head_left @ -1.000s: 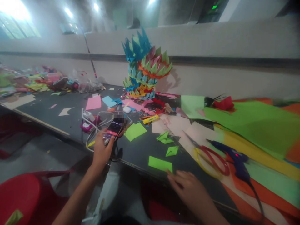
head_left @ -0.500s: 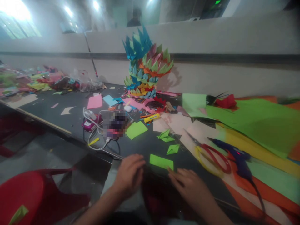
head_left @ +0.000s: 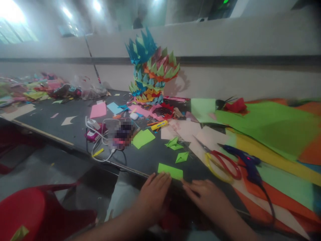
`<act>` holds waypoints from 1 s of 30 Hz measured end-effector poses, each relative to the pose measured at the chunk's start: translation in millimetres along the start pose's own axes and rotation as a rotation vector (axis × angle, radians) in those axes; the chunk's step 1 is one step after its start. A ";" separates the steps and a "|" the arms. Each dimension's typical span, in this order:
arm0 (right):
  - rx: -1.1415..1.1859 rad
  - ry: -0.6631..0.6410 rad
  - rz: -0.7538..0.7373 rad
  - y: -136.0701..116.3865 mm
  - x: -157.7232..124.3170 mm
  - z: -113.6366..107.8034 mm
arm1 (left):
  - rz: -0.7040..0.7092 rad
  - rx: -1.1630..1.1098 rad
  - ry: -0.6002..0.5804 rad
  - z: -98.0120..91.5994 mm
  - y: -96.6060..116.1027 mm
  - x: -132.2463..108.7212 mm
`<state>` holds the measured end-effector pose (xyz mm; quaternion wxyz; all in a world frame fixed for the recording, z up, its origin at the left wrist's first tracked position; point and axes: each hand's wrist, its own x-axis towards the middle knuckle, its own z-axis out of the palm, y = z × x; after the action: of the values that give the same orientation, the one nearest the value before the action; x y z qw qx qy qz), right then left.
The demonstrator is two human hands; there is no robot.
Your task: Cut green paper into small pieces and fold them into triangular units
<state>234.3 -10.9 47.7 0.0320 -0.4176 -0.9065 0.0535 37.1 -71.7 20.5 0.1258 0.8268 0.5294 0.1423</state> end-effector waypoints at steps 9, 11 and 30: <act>0.047 -0.053 -0.014 -1.3 1.3 -10.7 | -0.009 -0.209 0.214 -21.2 -16.2 20.5; 0.092 -0.023 -0.007 -0.1 2.1 -9.7 | 0.002 -0.181 0.244 -21.2 -24.6 26.5; 0.264 0.068 0.029 1.3 55.4 -4.9 | 0.131 -0.103 0.154 -15.4 -37.6 34.5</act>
<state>199.8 32.4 53.1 0.1167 -0.4245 -0.8838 0.1584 13.6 -24.0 24.8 0.1173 0.8386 0.4745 0.2403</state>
